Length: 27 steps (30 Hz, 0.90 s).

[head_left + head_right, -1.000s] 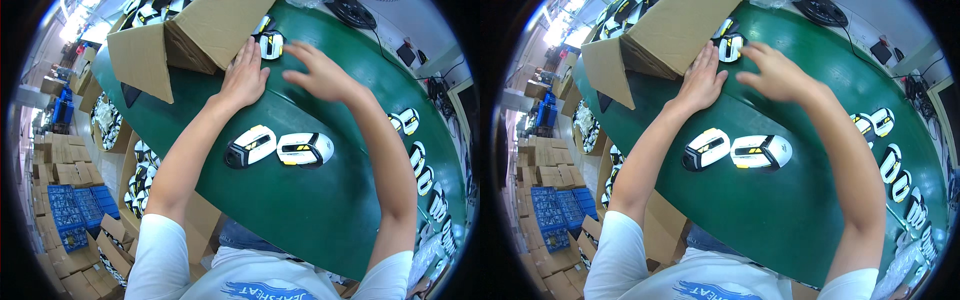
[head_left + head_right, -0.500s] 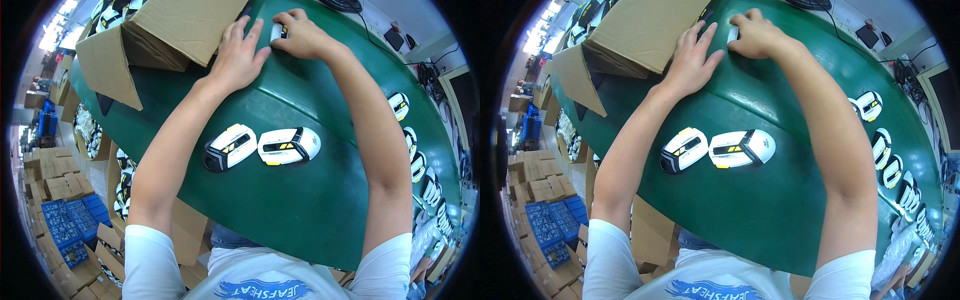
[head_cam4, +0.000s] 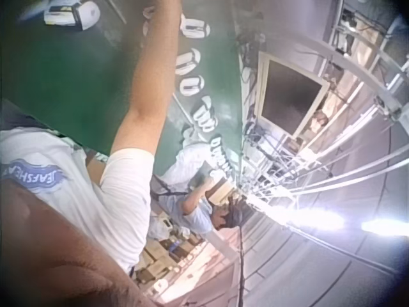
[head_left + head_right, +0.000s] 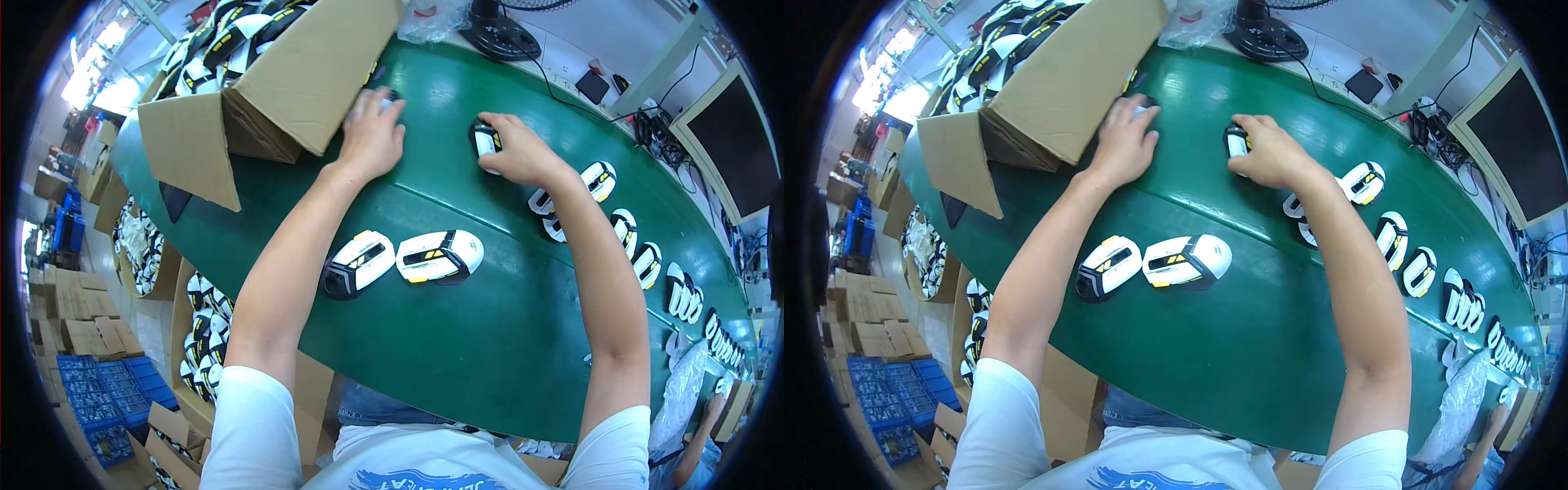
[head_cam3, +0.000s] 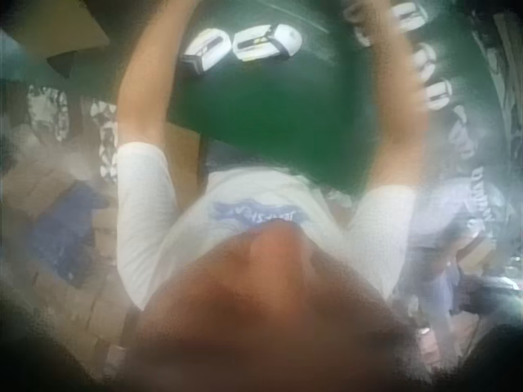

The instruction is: The person assembles computer mouse shells and plastic components by hand on an electronics production line.

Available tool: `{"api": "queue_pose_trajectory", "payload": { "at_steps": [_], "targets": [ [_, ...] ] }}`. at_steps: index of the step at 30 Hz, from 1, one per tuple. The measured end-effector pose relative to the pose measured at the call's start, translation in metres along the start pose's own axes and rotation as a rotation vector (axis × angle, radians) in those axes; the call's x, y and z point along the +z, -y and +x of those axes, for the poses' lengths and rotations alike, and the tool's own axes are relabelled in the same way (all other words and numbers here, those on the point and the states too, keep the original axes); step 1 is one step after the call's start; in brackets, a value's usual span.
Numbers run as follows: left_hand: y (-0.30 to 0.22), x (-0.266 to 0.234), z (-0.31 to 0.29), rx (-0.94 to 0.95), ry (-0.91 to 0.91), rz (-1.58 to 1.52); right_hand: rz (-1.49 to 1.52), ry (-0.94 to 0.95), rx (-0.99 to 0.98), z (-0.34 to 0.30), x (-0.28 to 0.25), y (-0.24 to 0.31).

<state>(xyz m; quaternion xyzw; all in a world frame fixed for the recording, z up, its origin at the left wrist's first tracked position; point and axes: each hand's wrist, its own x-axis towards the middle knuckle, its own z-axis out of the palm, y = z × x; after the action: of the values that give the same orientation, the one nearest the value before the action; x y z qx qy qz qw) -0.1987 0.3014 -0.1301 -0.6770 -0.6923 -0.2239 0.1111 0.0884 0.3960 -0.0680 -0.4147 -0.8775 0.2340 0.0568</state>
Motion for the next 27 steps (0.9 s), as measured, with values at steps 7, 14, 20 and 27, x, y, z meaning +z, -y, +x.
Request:
{"api": "queue_pose_trajectory", "payload": {
  "at_steps": [7,14,20,27],
  "targets": [
    [-0.025,-0.028,-0.002,-0.085,0.204,-0.224,-0.101,-0.033,0.043,-0.038,-0.008,0.022],
    [-0.039,-0.117,-0.044,0.005,0.279,-0.419,-0.061,-0.202,-0.208,-0.144,-0.041,0.063],
    [-0.026,-0.15,-0.089,-0.066,0.639,-0.281,-0.048,-0.128,-0.054,-0.225,0.003,0.057],
    [0.005,-0.021,0.017,-0.151,0.155,-0.338,0.131,-0.148,-0.014,-0.234,0.027,0.061]
  ]
}}
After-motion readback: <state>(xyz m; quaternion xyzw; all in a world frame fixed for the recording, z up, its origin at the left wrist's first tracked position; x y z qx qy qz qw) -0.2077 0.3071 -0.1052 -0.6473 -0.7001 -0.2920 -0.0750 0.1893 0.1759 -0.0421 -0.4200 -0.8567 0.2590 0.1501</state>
